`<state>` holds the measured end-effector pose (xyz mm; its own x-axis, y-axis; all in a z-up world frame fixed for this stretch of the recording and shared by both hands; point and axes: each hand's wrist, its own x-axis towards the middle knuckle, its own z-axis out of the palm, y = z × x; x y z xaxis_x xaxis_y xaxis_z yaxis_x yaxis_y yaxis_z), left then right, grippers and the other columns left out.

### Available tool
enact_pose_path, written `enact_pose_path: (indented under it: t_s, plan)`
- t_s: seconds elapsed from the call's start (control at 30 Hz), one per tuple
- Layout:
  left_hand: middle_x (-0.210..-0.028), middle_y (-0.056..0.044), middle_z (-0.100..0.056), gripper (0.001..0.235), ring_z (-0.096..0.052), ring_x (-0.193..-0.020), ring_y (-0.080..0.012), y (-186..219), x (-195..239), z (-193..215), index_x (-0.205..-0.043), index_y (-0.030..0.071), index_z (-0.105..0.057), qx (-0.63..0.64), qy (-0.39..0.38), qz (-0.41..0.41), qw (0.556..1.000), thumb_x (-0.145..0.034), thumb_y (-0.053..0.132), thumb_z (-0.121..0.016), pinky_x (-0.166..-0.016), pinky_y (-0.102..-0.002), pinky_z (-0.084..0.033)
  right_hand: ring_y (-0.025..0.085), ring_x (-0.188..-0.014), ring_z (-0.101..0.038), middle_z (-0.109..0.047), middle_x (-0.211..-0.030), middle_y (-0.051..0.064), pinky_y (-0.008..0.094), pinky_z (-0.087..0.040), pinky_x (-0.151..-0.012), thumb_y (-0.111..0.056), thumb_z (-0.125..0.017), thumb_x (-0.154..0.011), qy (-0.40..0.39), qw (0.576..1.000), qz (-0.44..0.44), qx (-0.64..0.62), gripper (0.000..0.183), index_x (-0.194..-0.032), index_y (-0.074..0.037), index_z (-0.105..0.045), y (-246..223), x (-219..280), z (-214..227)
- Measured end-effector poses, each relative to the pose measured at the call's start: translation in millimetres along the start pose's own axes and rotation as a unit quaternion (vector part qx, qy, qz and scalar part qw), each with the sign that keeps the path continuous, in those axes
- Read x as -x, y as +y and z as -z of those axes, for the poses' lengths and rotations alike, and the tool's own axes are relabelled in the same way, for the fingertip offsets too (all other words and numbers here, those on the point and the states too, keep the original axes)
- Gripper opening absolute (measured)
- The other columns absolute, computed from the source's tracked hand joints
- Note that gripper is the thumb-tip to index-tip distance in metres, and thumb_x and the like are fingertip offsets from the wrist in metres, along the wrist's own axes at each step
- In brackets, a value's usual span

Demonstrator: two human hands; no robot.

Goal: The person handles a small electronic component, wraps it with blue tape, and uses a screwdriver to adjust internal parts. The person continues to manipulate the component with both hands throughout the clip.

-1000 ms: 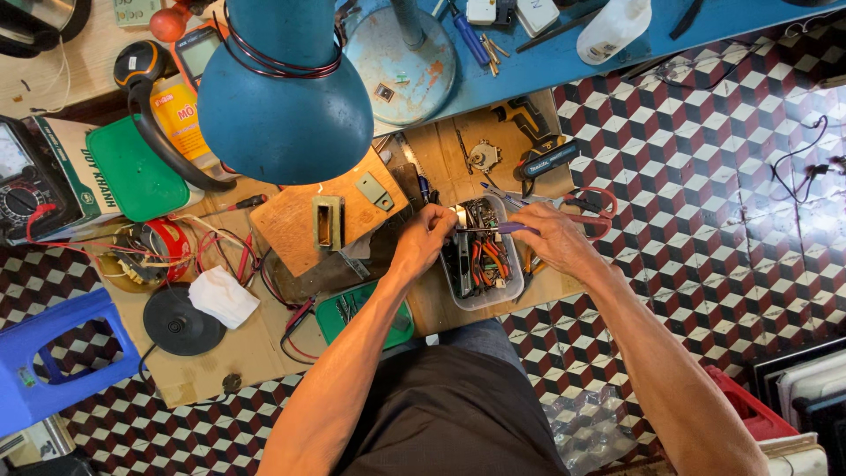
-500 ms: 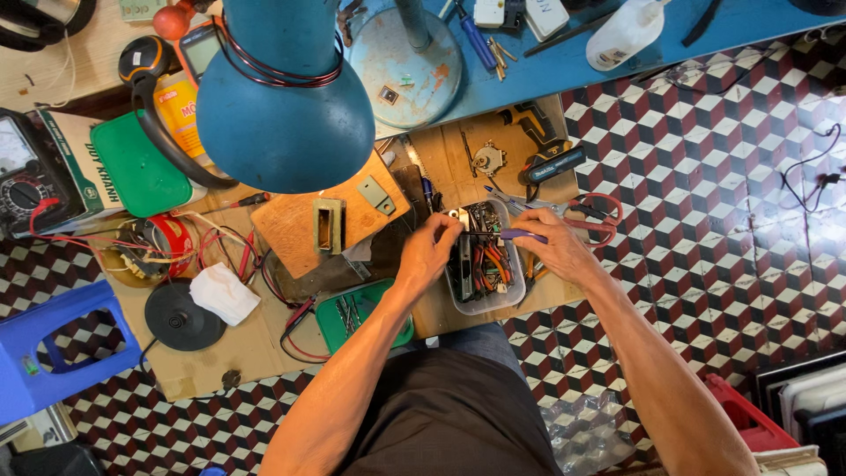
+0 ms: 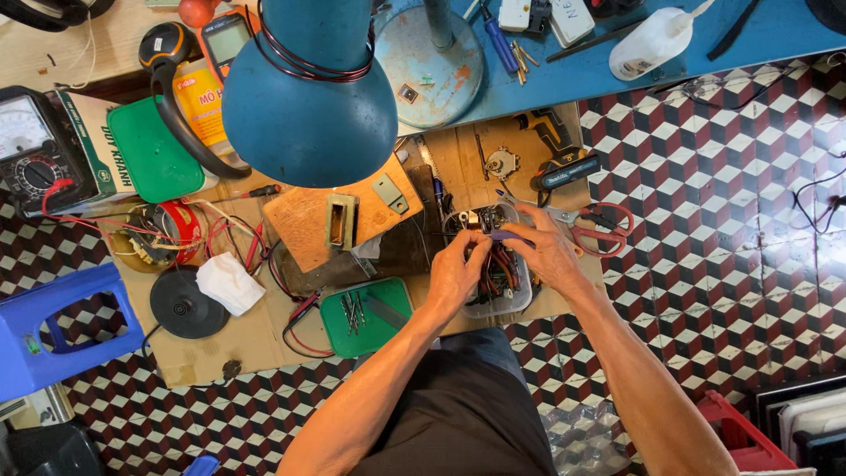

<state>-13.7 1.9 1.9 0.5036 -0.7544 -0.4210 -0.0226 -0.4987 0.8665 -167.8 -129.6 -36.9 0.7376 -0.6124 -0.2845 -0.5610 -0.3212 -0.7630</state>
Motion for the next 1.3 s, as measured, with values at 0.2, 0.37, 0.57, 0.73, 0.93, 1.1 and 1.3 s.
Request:
enact_pose_path:
  t_s: [0.2,0.37,0.57,0.73,0.93,1.1,1.3]
  plan:
    - [-0.085,-0.012,-0.074,0.019,-0.07,-0.076,-0.0209,2.6,-2.0,15.3,-0.104,0.004,-0.069,-0.004,-0.008,-0.003,1.0,-0.097,0.021,-0.067,-0.072,-0.035,-0.055,0.037,-0.133,-0.05,-0.05,-0.15,0.016,0.046,-0.041,-0.109,-0.019,-0.074,-0.089,0.045,0.989,0.076,0.116,0.036,-0.125,-0.012,-0.074,-39.0,-11.4,11.9]
    - [-0.097,-0.011,-0.074,0.017,-0.072,-0.084,-0.0233,5.7,1.1,21.7,-0.103,0.005,-0.072,-0.022,0.036,-0.083,0.996,-0.093,0.018,-0.071,-0.077,-0.035,-0.057,0.021,-0.106,-0.067,-0.062,-0.136,0.01,0.032,-0.056,-0.089,-0.019,-0.068,-0.093,0.124,0.976,-0.09,-0.156,0.035,-0.125,-0.005,-0.07,-90.7,6.1,16.7]
    - [-0.107,-0.011,-0.072,0.018,-0.071,-0.092,-0.0248,12.6,6.1,34.7,-0.109,0.008,-0.073,-0.04,0.03,-0.101,0.994,-0.092,0.015,-0.071,-0.082,-0.036,-0.057,0.012,-0.081,-0.073,-0.078,-0.102,0.006,0.024,-0.058,-0.071,-0.015,-0.061,-0.1,0.136,0.911,-0.079,-0.382,0.032,-0.122,0.006,-0.071,-149.5,-2.3,15.1]
    - [-0.112,-0.015,-0.07,0.037,-0.07,-0.097,-0.0274,44.5,11.8,52.9,-0.126,0.006,-0.065,-0.025,0.059,-0.111,0.992,-0.09,0.013,-0.071,-0.084,-0.037,-0.056,0.009,-0.073,-0.071,-0.078,-0.092,0.007,0.024,-0.057,-0.06,-0.016,-0.061,-0.1,0.117,0.941,-0.07,-0.308,0.029,-0.122,0.0,-0.072,-190.8,-2.2,24.0]
    - [-0.124,-0.016,-0.065,0.032,-0.071,-0.104,-0.0223,102.0,61.2,85.8,-0.13,0.002,-0.062,0.093,0.156,-0.197,0.963,-0.1,0.011,-0.065,-0.086,-0.031,-0.061,0.009,-0.061,-0.066,-0.074,-0.076,0.007,0.027,-0.053,-0.056,-0.02,-0.063,-0.099,0.071,0.983,-0.089,-0.141,0.023,-0.113,-0.006,-0.076,-220.9,0.5,31.7]
    - [-0.116,-0.013,-0.07,0.027,-0.07,-0.098,-0.0188,129.6,55.6,115.1,-0.117,0.003,-0.069,0.004,0.129,-0.266,0.955,-0.093,0.012,-0.075,-0.08,-0.029,-0.058,0.024,-0.062,-0.069,-0.07,-0.071,0.014,0.038,-0.052,-0.057,-0.021,-0.061,-0.095,0.068,0.997,0.006,-0.021,0.021,-0.106,-0.009,-0.075,-224.5,3.9,28.1]
    - [-0.096,-0.007,-0.074,0.014,-0.07,-0.079,-0.0115,128.7,55.1,129.2,-0.104,0.004,-0.075,0.053,0.105,-0.221,0.968,-0.094,0.014,-0.074,-0.07,-0.026,-0.057,0.038,-0.072,-0.069,-0.069,-0.078,0.02,0.046,-0.051,-0.063,-0.023,-0.064,-0.095,0.058,0.99,0.064,0.11,0.018,-0.098,-0.008,-0.073,-223.5,-8.1,24.6]
